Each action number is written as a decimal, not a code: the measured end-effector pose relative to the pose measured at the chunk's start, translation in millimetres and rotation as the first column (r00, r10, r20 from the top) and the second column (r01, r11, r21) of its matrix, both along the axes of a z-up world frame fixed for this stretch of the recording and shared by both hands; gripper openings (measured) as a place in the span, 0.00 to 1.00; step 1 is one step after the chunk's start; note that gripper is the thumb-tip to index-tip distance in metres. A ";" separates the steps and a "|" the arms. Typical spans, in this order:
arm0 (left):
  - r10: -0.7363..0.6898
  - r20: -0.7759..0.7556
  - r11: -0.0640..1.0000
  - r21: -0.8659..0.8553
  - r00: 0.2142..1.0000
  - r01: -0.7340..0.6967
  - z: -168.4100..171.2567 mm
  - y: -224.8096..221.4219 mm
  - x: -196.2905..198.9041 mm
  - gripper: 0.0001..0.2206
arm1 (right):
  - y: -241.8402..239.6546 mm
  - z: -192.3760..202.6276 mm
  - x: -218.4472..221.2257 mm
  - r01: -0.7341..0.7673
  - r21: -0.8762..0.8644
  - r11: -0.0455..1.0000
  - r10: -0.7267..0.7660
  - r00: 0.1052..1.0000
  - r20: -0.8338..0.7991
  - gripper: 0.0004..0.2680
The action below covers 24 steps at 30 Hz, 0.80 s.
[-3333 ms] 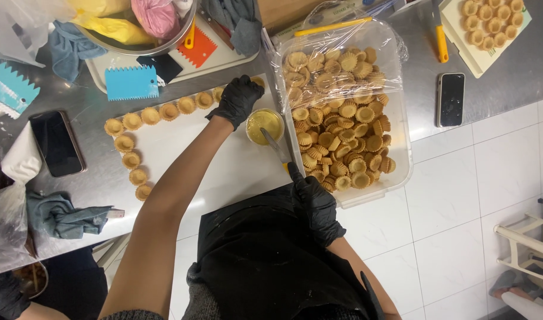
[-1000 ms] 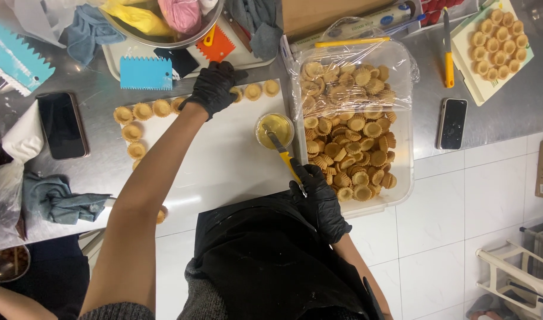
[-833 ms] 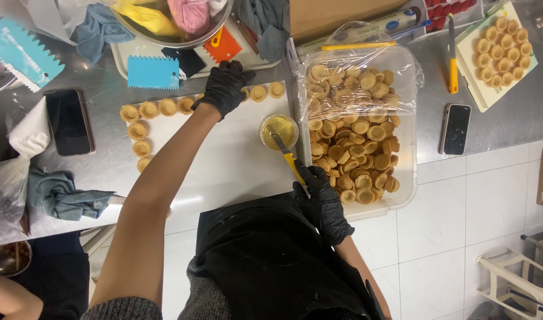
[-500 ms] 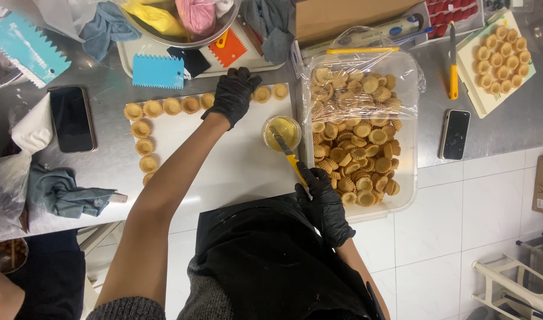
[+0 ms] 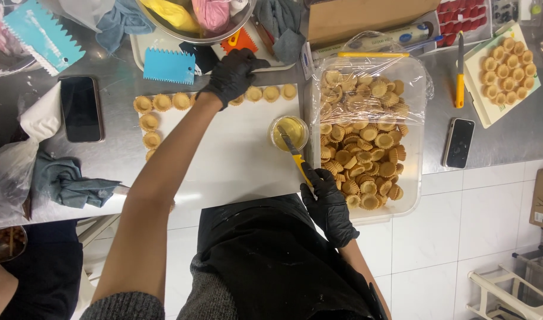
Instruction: The person is preparing small tart or pastry shells by cleaning or brushing their interiors and arranging them in a grid on a board.
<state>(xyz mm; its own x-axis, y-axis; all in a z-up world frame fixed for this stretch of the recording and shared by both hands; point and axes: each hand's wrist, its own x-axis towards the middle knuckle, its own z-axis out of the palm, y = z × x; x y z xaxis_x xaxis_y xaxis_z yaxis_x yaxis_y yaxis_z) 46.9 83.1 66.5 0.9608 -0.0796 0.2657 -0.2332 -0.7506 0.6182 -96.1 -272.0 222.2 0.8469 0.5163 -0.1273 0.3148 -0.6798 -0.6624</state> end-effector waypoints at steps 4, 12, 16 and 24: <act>-0.037 0.014 0.994 0.104 0.999 0.036 -15.5 17.6 -24.7 0.17 | 5.2 7.8 2.1 0.056 -0.077 0.995 -0.065 0.990 -0.125 0.21; -0.040 0.035 0.964 0.263 0.999 0.030 -9.6 33.0 -60.0 0.15 | 2.4 5.3 4.6 0.047 -0.055 0.997 -0.055 0.987 -0.152 0.21; 0.039 0.097 0.981 0.187 0.995 -0.056 13.3 68.8 -80.7 0.20 | -0.8 0.2 2.7 0.043 -0.009 0.999 -0.044 0.988 -0.149 0.20; 0.083 0.001 0.949 0.306 0.997 -0.079 -14.2 84.1 -108.2 0.22 | -0.8 -2.1 3.1 0.027 -0.002 1.000 -0.027 0.987 -0.158 0.20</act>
